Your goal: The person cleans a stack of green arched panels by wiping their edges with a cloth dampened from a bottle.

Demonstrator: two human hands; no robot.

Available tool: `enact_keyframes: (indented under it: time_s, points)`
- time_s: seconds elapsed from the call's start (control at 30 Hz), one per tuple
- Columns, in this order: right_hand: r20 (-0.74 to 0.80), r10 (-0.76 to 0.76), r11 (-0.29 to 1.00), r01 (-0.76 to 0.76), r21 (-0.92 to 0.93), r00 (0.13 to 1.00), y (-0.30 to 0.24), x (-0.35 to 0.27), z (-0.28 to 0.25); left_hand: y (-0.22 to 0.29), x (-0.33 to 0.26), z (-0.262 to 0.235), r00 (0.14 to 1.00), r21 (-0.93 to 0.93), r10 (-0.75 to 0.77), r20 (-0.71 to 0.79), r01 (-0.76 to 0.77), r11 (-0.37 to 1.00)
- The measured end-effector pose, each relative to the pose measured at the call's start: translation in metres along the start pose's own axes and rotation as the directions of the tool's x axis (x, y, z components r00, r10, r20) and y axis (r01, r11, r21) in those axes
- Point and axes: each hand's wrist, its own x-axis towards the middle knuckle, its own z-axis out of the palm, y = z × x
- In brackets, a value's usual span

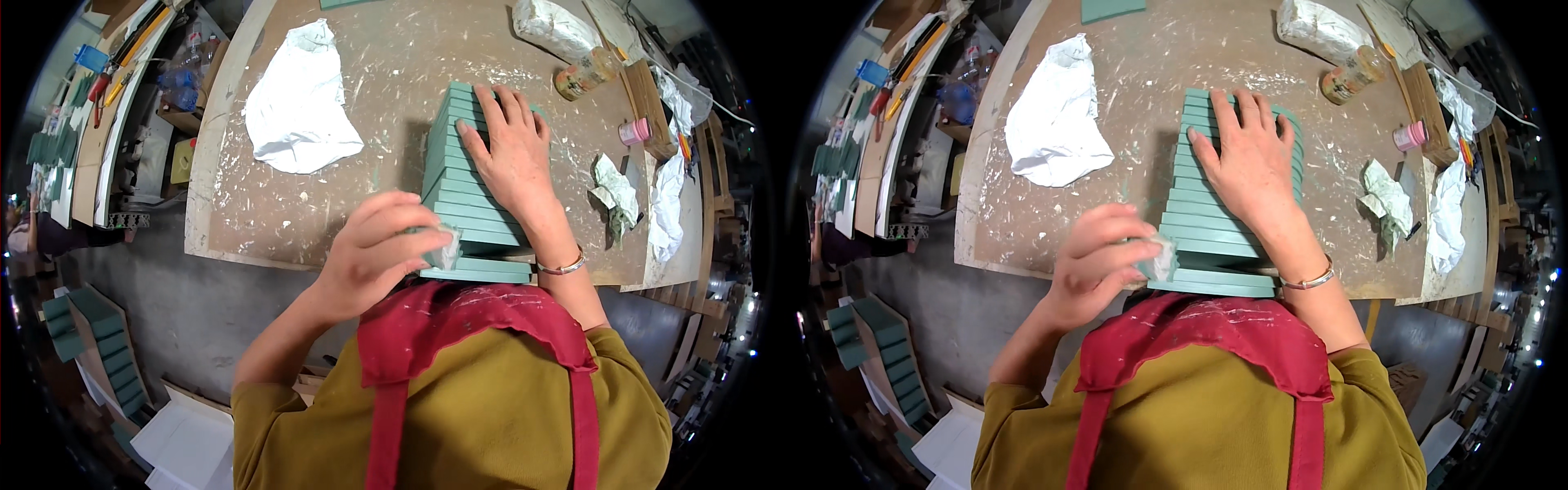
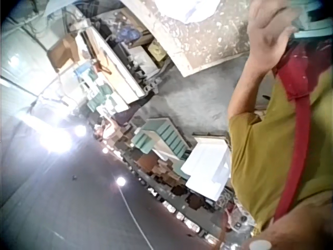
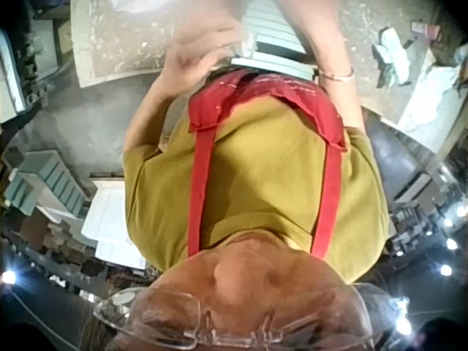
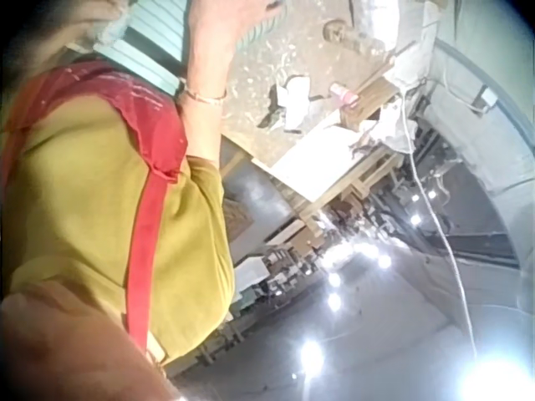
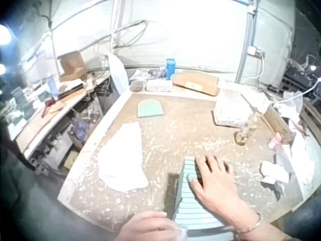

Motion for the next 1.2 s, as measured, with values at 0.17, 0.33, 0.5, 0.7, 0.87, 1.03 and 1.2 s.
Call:
enact_keyframes:
  time_s: [0.17, 0.33, 0.5, 0.7, 0.87, 1.03, 1.2]
  points:
    - [0.006, -0.004, 1.0, 0.004, 0.009, 1.0, 0.001, 0.0, 0.001, -0.005, -0.005, -0.002, 0.986, 0.232, 0.082, 0.149, -0.115, 0.966]
    - [0.018, 0.005, 0.999, -0.006, 0.038, 1.0, 0.001, 0.0, -0.002, 0.001, -0.007, 0.003, 0.994, 0.166, 0.032, 0.1, -0.049, 0.985]
    - [0.017, -0.011, 0.999, 0.01, 0.038, 1.0, -0.003, 0.001, -0.005, 0.0, -0.017, -0.016, 0.994, 0.372, 0.003, 0.107, -0.042, 0.927]
    - [0.045, 0.012, 1.0, -0.013, 0.025, 0.999, 0.002, 0.0, -0.006, -0.056, 0.028, -0.015, 0.831, -0.121, -0.392, -0.394, 0.377, 0.919]
    - [0.048, -0.025, 1.0, 0.024, 0.008, 0.999, -0.004, 0.002, -0.01, -0.157, 0.083, 0.011, 0.821, -0.106, -0.407, -0.4, 0.399, 0.911]
    - [0.105, -0.05, 0.998, 0.045, 0.052, 0.993, 0.007, 0.001, -0.026, -0.181, 0.102, 0.017, 0.898, 0.379, -0.279, -0.342, 0.403, 0.833]
    - [0.127, -0.044, 0.943, 0.0, 0.333, 0.991, 0.041, -0.003, -0.027, -0.102, 0.046, 0.044, 0.853, -0.566, -0.518, -0.062, 0.397, 0.723]
